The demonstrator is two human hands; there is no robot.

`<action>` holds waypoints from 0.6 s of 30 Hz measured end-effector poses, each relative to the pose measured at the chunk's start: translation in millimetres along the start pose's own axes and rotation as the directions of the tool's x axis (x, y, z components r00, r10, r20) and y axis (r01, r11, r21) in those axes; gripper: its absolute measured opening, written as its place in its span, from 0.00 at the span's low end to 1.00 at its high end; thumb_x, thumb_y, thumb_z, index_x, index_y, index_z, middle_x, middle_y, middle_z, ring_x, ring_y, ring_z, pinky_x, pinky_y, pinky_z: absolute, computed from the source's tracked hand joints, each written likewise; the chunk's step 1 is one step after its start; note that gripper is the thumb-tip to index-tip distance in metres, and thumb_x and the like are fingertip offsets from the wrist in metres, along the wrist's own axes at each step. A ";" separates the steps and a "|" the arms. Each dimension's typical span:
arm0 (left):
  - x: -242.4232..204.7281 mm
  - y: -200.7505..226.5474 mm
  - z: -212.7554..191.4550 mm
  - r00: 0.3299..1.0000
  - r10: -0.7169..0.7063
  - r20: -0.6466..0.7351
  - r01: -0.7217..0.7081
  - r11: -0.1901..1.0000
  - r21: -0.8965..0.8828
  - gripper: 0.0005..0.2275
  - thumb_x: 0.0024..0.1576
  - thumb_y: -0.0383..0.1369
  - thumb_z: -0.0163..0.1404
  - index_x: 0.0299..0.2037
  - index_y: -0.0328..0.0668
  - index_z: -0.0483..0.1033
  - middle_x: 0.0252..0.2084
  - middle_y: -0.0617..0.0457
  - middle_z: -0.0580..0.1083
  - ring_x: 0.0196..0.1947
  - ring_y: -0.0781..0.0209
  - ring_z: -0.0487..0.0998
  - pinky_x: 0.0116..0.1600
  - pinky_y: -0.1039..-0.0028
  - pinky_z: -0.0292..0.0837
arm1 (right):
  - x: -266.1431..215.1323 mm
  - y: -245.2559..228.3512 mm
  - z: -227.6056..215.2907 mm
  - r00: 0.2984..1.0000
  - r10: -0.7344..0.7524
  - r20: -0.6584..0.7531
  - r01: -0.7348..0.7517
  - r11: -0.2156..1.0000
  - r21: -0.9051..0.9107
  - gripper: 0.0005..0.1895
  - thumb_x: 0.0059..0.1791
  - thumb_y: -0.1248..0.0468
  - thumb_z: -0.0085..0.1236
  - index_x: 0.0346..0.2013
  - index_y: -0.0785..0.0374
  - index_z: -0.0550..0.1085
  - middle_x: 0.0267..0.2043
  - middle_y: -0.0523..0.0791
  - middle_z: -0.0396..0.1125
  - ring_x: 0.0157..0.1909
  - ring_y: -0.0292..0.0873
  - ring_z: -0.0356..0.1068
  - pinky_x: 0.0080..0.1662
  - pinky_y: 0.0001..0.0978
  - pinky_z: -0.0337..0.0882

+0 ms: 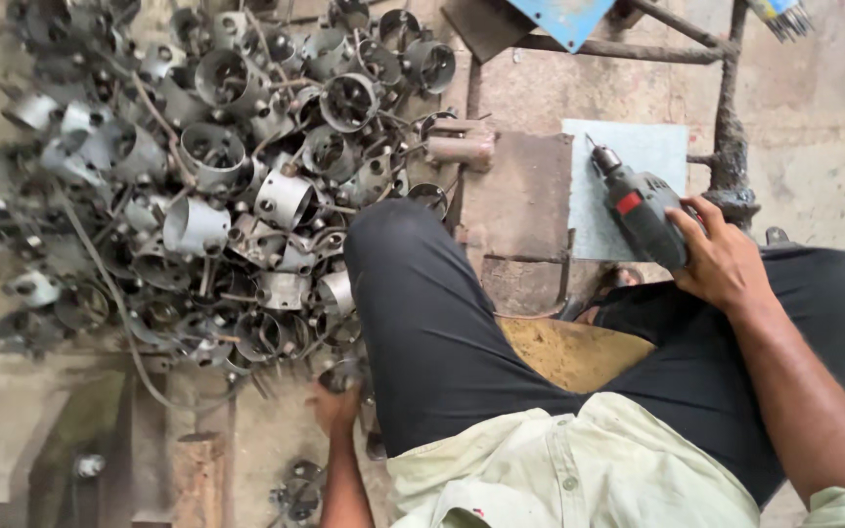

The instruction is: The person sits on the floor and uses a handheld rotary tool to grind the edges of small metal parts. They hold each part with their left hand and apply the tool with their right hand, processing them one by one from a pile on the floor.

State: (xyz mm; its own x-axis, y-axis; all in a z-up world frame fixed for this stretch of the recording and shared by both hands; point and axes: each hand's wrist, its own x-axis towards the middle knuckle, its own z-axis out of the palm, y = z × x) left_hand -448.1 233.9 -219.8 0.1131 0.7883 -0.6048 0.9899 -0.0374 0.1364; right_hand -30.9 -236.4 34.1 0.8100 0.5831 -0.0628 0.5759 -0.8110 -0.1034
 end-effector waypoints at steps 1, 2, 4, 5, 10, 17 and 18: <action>-1.0 -8.0 -11.3 0.995 0.001 -0.095 -0.014 0.989 -0.146 0.49 0.41 0.49 0.69 0.72 0.45 0.54 0.67 0.25 0.55 0.62 0.28 0.66 0.63 0.50 0.66 | 0.9 -2.3 -2.3 1.000 -0.009 -0.016 0.009 1.000 0.013 0.49 0.30 0.67 0.69 0.66 0.52 0.66 0.69 0.50 0.59 0.43 0.60 0.73 0.47 0.51 0.75; -0.6 -11.1 -22.9 0.982 -0.012 -0.187 -0.043 0.957 -0.288 0.46 0.41 0.47 0.68 0.71 0.44 0.58 0.65 0.28 0.63 0.62 0.30 0.69 0.64 0.50 0.67 | 2.0 -4.2 -4.3 0.999 -0.017 -0.032 0.018 0.999 0.026 0.50 0.30 0.67 0.69 0.68 0.52 0.66 0.69 0.50 0.59 0.44 0.60 0.73 0.47 0.50 0.75; 1.4 -12.7 -50.3 0.913 0.042 -0.405 -0.229 0.875 -0.427 0.46 0.45 0.44 0.67 0.72 0.39 0.56 0.64 0.29 0.62 0.61 0.32 0.68 0.63 0.50 0.66 | 3.3 -6.3 -7.5 0.999 -0.022 -0.044 0.024 0.999 0.046 0.49 0.32 0.65 0.71 0.69 0.49 0.65 0.68 0.50 0.59 0.45 0.61 0.73 0.48 0.50 0.75; 3.0 -9.0 -66.3 0.858 0.121 -0.499 -0.397 0.773 -0.496 0.43 0.46 0.40 0.66 0.72 0.38 0.57 0.66 0.32 0.63 0.63 0.35 0.67 0.66 0.52 0.64 | 4.3 -7.1 -8.8 0.998 -0.028 -0.052 0.031 0.998 0.056 0.49 0.33 0.64 0.72 0.69 0.47 0.65 0.68 0.50 0.59 0.45 0.61 0.72 0.48 0.50 0.75; -21.4 70.0 -171.8 0.570 0.398 -0.719 -0.740 -0.132 -0.659 0.42 0.48 0.36 0.59 0.75 0.42 0.53 0.73 0.40 0.60 0.70 0.43 0.65 0.75 0.53 0.60 | 8.7 -14.7 -16.9 0.991 0.008 0.135 -0.013 0.999 0.040 0.59 0.27 0.60 0.78 0.70 0.40 0.59 0.69 0.52 0.55 0.46 0.60 0.71 0.49 0.49 0.74; -179.0 275.2 -205.6 0.092 0.919 -0.383 0.168 -0.394 -0.904 0.42 0.54 0.57 0.55 0.75 0.39 0.60 0.69 0.27 0.66 0.67 0.30 0.70 0.64 0.43 0.71 | 4.4 -14.7 -15.2 0.999 -0.041 0.030 0.039 0.998 0.058 0.63 0.24 0.62 0.78 0.70 0.37 0.58 0.67 0.54 0.56 0.54 0.58 0.71 0.46 0.48 0.74; -204.6 300.3 -189.4 0.209 0.935 -0.285 0.298 -0.339 -0.892 0.40 0.55 0.56 0.56 0.77 0.50 0.58 0.71 0.35 0.65 0.65 0.35 0.69 0.58 0.46 0.78 | 3.5 -16.8 -14.3 0.997 -0.033 0.063 0.032 0.999 0.029 0.63 0.25 0.63 0.77 0.71 0.36 0.57 0.68 0.54 0.56 0.53 0.56 0.72 0.46 0.47 0.74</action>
State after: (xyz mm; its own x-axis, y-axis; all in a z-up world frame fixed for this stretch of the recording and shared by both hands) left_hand -190.0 177.7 93.5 0.9255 0.3048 0.2249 -0.3772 0.7959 0.4736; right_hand -36.1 -221.5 49.9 0.7816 0.6118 -0.1217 0.5978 -0.7904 -0.1339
